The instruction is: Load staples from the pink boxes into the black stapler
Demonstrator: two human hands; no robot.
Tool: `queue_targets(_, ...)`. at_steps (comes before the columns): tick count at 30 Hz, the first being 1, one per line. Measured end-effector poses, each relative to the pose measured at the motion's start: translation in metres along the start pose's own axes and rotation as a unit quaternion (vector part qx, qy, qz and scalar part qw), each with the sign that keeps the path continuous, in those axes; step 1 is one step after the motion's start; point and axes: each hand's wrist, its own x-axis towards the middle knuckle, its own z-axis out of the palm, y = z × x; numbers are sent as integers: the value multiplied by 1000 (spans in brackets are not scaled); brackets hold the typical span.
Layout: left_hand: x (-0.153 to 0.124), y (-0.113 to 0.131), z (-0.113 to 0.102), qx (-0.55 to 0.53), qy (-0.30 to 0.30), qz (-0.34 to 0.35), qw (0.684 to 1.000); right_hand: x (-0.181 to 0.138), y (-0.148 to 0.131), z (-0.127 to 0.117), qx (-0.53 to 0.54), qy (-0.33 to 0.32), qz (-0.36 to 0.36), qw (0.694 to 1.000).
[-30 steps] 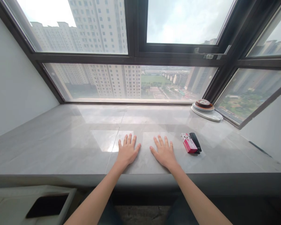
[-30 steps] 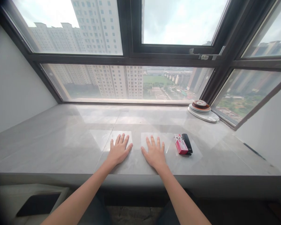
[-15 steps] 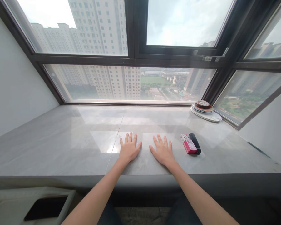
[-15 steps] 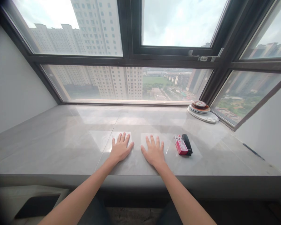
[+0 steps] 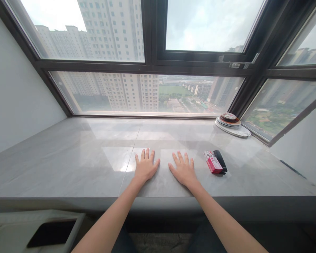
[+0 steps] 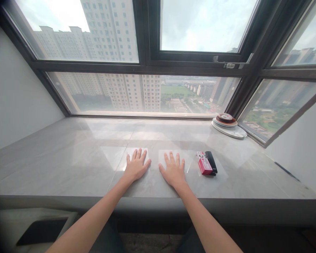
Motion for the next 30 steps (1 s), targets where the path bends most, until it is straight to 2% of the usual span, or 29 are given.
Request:
queue_targets(4, -11, 2, -5, -2, -6, 9, 1000, -9, -2, -2, -1, 2, -7, 1000)
queue_targets(13, -56, 6, -12, -2, 1, 26, 1000, -37, -10, -2, -6, 19, -5, 1000)
queue_targets(19, -57, 5, -16, -9, -3, 23, 1000, -36, -11, -5, -4, 1, -2, 1000)
queue_targets(30, -57, 4, -17, -16, -7, 20, 1000, -36, -11, -4, -9, 5, -6, 1000)
